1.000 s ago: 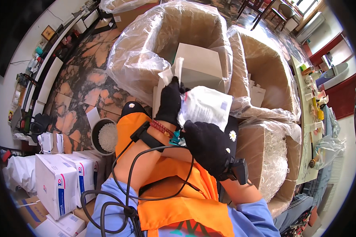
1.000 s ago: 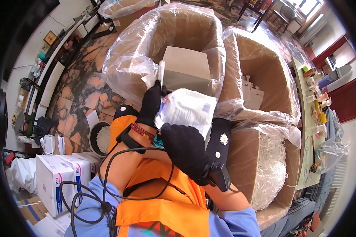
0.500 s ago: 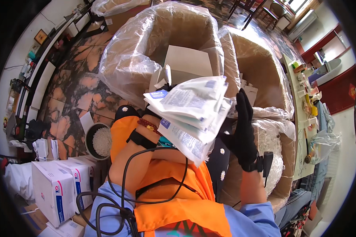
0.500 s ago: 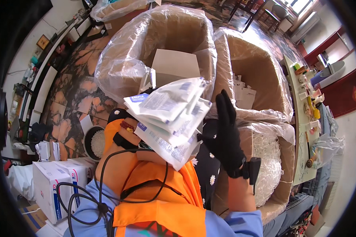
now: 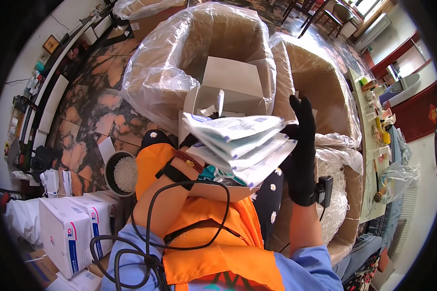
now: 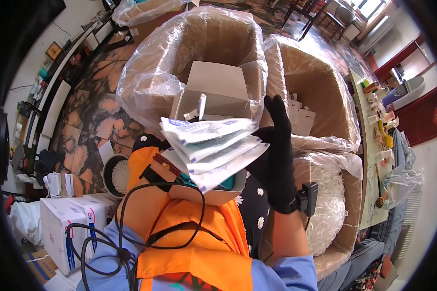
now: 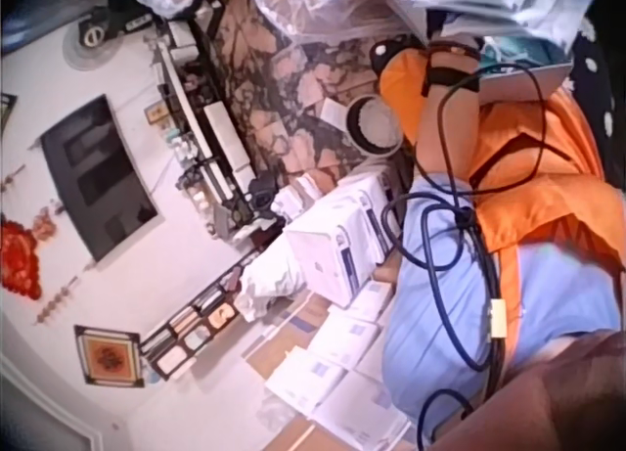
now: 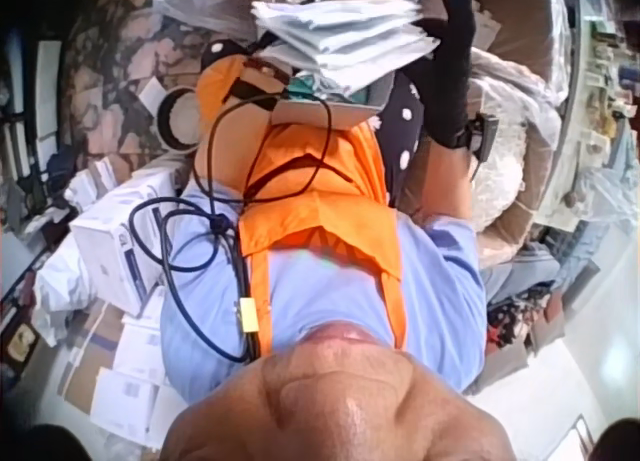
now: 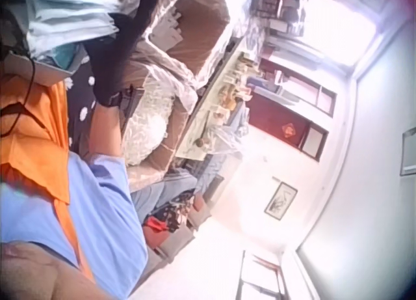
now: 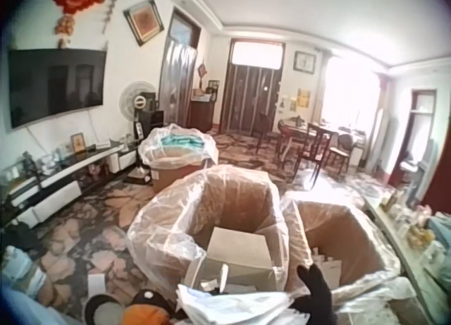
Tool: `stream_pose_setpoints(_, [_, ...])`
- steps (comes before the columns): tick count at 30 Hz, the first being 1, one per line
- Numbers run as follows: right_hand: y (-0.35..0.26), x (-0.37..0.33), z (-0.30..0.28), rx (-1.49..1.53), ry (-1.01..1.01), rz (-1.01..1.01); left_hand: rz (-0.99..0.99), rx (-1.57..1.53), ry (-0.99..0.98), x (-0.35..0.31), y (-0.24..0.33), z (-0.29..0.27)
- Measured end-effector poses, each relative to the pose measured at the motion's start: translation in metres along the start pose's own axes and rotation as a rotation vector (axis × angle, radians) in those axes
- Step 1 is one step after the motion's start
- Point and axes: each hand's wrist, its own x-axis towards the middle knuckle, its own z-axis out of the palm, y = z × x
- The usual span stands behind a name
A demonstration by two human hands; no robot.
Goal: The recorder is unpacking teal-colored face masks from a cardboard box and sorting them into groups.
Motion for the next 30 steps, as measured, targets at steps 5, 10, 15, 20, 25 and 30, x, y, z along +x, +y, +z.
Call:
stream_pose_setpoints(5, [-0.009,0.015,-0.011,0.609,-0.216,0.175,0.069,0.023,-0.05,0.005,-0.008,0.008])
stream_pose_setpoints(10, [-0.004,0.014,0.005,0.451,-0.055,0.461,0.074,0.026,-0.037,0.001,-0.009,0.007])
stream_pose_setpoints(15, [0.01,0.01,0.004,0.58,0.01,0.624,0.014,-0.059,-0.004,-0.007,-0.002,0.004])
stream_pose_setpoints(20, [-0.016,0.008,0.014,0.399,0.146,0.544,-0.044,-0.161,0.045,-0.015,-0.008,-0.005])
stream_pose_setpoints(25, [-0.013,0.008,0.007,0.179,0.277,0.421,0.247,0.416,0.144,-0.021,-0.02,-0.044])
stream_pose_setpoints(30, [0.034,-0.017,0.02,-0.679,-0.123,-0.005,-0.366,-0.708,0.379,-0.026,0.051,-0.032])
